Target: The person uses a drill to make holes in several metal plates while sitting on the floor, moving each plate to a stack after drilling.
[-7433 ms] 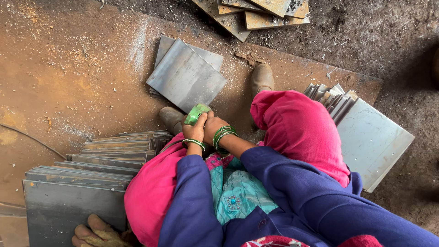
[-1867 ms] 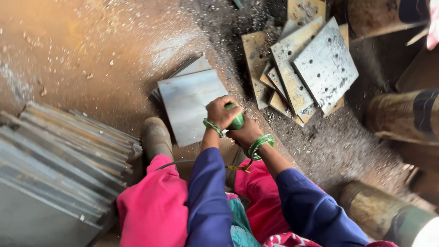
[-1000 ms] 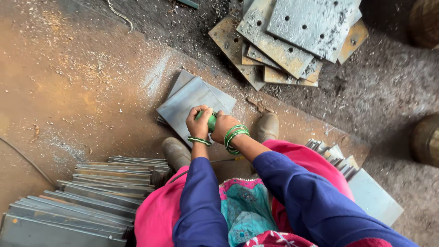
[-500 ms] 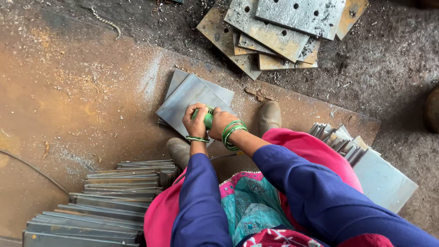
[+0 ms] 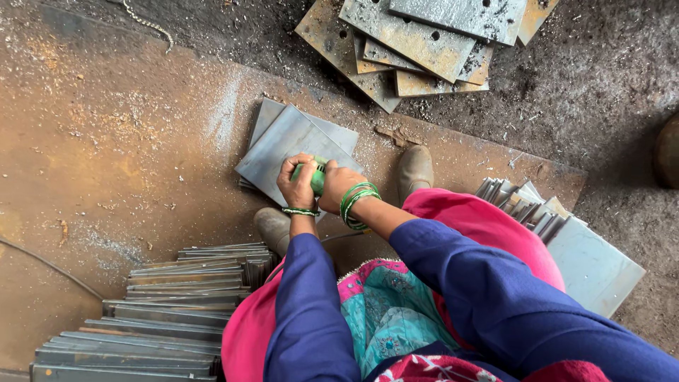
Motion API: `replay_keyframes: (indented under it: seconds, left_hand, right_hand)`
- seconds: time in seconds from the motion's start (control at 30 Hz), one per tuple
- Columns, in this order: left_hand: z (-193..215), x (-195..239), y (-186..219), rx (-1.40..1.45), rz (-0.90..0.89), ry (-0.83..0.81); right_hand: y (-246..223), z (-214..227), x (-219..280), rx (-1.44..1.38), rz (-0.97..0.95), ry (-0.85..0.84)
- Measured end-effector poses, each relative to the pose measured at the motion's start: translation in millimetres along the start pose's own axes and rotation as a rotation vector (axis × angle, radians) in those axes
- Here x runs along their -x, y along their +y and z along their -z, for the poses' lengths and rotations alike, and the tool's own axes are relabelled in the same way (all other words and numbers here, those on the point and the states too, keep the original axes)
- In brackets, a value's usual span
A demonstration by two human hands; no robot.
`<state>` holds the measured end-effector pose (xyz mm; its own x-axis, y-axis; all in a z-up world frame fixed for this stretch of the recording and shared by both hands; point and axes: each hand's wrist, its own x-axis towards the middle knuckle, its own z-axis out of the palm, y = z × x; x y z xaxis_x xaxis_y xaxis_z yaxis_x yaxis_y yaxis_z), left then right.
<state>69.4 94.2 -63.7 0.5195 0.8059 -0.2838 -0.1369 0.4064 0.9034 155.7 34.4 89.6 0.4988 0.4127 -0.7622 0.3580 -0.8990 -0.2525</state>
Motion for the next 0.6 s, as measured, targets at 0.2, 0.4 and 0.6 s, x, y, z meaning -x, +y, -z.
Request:
replay_keyframes:
  seconds: [0.2, 0.4, 0.6]
  left_hand:
    - [1.6, 2.5, -1.3, 0.001, -0.033, -0.005]
    - [0.8, 2.5, 1.5, 0.015, -0.005, -0.010]
    - [0.7, 4.8, 5.6, 0.026, 0.016, -0.013]
  right_hand:
    - [-0.9, -0.3, 1.5, -0.001, -0.001, -0.006]
    - [-3.6, 3.9, 4.2, -0.001, -0.010, -0.019]
    - [-3.8, 3.3, 5.6, -0.003, -0.018, -0.022]
